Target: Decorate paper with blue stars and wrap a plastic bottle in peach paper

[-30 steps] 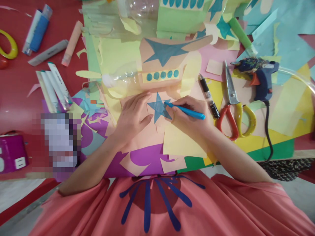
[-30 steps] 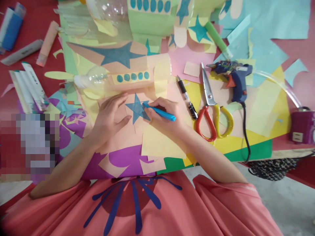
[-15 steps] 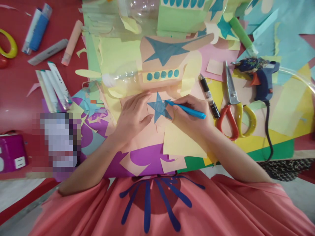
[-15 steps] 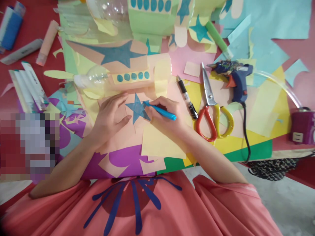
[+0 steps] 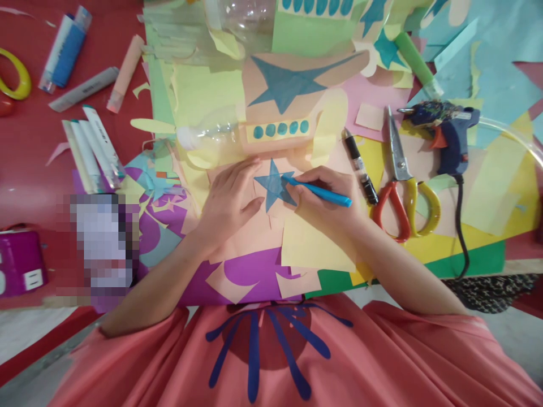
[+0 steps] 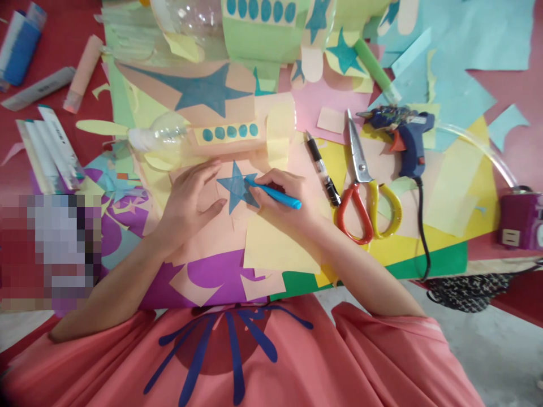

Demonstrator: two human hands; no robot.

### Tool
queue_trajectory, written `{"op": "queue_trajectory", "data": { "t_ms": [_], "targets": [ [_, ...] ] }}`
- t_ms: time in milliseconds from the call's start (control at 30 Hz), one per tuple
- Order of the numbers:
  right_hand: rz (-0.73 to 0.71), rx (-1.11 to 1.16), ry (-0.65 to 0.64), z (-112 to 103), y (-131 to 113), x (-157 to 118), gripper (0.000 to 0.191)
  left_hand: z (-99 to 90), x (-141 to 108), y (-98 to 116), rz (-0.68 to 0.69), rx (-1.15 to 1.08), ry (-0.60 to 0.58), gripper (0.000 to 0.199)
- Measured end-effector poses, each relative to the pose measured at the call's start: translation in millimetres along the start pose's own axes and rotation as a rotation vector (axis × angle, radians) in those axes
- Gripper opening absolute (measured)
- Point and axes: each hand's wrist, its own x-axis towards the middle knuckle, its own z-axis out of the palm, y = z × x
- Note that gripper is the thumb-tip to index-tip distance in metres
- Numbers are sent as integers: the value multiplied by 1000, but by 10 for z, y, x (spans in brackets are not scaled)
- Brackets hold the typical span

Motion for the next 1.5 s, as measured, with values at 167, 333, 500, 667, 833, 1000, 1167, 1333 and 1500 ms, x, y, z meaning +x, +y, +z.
{"op": "queue_trajectory", "data": {
  "t_ms": [167, 333, 500, 667, 833, 1000, 1167, 1333, 1500],
  "targets": [
    [6, 0, -34, -5, -6, 0, 5, 4, 3, 3, -19, -1, -16, 54],
    [34, -25, 33, -4, -34, -5, 7, 9, 4, 6, -22, 7, -13, 55],
    [2, -14, -8, -9, -24, 4, 8, 3, 5, 4, -24, -8, -28, 55],
    [17, -21, 7, -17, -26, 16, 7, 13, 0, 1, -32, -13, -13, 55],
    [5, -11, 3, -19, -19, 15, 5, 8, 5, 7, -49, -25, -33, 56],
    [10, -9, -17, -13, -14, 9, 6, -3, 13, 15, -53, -28, -35, 56],
    [27, 17, -14, -3, -8, 9, 8, -12, 18, 25, -41, -20, -38, 55],
    [17, 19, -22, -4, 20, 15, 9, -7, 13, 25, -12, -33, -14, 56],
    [18, 35, -16, -3, 23, 17, 9, -2, 10, 26, -16, -24, -12, 55]
  ]
}}
